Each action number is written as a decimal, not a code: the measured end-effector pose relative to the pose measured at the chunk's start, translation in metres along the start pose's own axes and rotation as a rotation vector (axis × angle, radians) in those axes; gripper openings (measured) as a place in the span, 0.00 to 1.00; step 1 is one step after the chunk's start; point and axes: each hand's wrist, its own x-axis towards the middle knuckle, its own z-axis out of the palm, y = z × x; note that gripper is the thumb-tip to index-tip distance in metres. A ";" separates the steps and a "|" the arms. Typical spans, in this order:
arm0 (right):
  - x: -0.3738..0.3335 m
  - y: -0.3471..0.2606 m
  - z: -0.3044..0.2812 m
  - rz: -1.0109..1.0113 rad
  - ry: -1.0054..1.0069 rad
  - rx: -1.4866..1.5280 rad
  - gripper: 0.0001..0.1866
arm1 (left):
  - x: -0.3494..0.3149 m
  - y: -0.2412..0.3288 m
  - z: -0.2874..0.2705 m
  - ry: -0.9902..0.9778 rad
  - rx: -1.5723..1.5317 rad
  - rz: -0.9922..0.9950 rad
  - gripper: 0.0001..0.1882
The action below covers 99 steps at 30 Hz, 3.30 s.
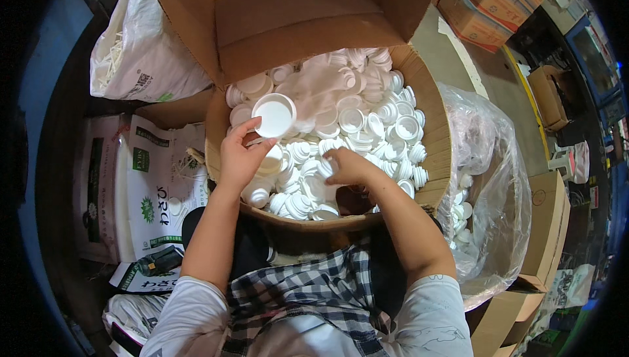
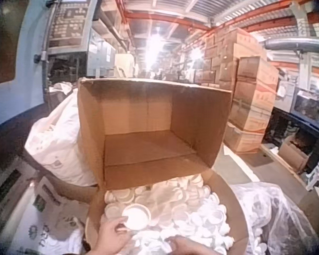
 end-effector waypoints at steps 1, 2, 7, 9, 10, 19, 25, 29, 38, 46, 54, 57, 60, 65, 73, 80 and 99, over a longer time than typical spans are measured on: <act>0.001 0.000 -0.001 -0.018 0.094 0.222 0.35 | -0.004 0.004 0.001 -0.013 -0.107 0.013 0.23; -0.003 -0.007 -0.008 -0.074 0.145 0.452 0.33 | -0.008 0.014 0.000 -0.035 -0.121 0.013 0.22; -0.029 -0.048 -0.031 -0.216 0.037 1.502 0.33 | -0.016 0.012 -0.004 -0.046 -0.407 0.107 0.24; -0.032 -0.042 -0.030 -0.306 -0.119 1.673 0.33 | -0.016 0.023 -0.002 -0.005 -0.516 0.088 0.27; -0.035 -0.042 -0.030 -0.332 -0.133 1.703 0.33 | -0.017 0.025 -0.002 -0.013 -0.547 0.082 0.30; -0.046 -0.048 -0.018 -0.429 0.077 1.493 0.32 | -0.021 0.020 -0.006 -0.180 -1.034 -0.427 0.21; -0.047 -0.055 -0.021 -0.274 0.017 1.491 0.35 | -0.021 0.030 -0.005 -0.353 -1.340 -0.491 0.23; -0.051 -0.060 -0.023 -0.293 0.056 1.521 0.31 | -0.020 0.032 -0.004 -0.486 -1.461 -0.517 0.31; -0.062 -0.068 -0.025 -0.329 0.263 1.393 0.28 | -0.025 0.037 -0.002 -0.506 -1.412 -0.528 0.30; -0.071 -0.094 -0.013 -0.457 0.802 0.185 0.35 | -0.035 0.030 0.016 -0.455 -1.465 -0.568 0.24; -0.067 -0.096 -0.006 -0.534 0.912 0.046 0.36 | -0.045 0.033 0.031 -0.422 -1.460 -0.372 0.24; -0.069 -0.099 -0.008 -0.547 0.918 0.010 0.36 | -0.049 0.037 0.034 -0.401 -1.372 -0.321 0.24; -0.069 -0.100 -0.007 -0.561 0.927 0.010 0.36 | -0.050 0.039 0.034 -0.426 -1.376 -0.322 0.25; -0.068 -0.100 -0.006 -0.563 0.941 0.013 0.36 | -0.053 0.040 0.034 -0.434 -1.309 -0.289 0.25; -0.067 -0.100 -0.004 -0.520 0.919 0.034 0.36 | -0.054 0.041 0.035 -0.434 -1.304 -0.262 0.25; -0.067 -0.103 -0.001 -0.474 0.928 0.024 0.35 | -0.057 0.041 0.040 -0.393 -1.328 -0.241 0.25; -0.038 -0.084 0.005 -0.374 0.749 1.194 0.30 | -0.057 0.024 0.052 -0.331 -0.777 0.095 0.30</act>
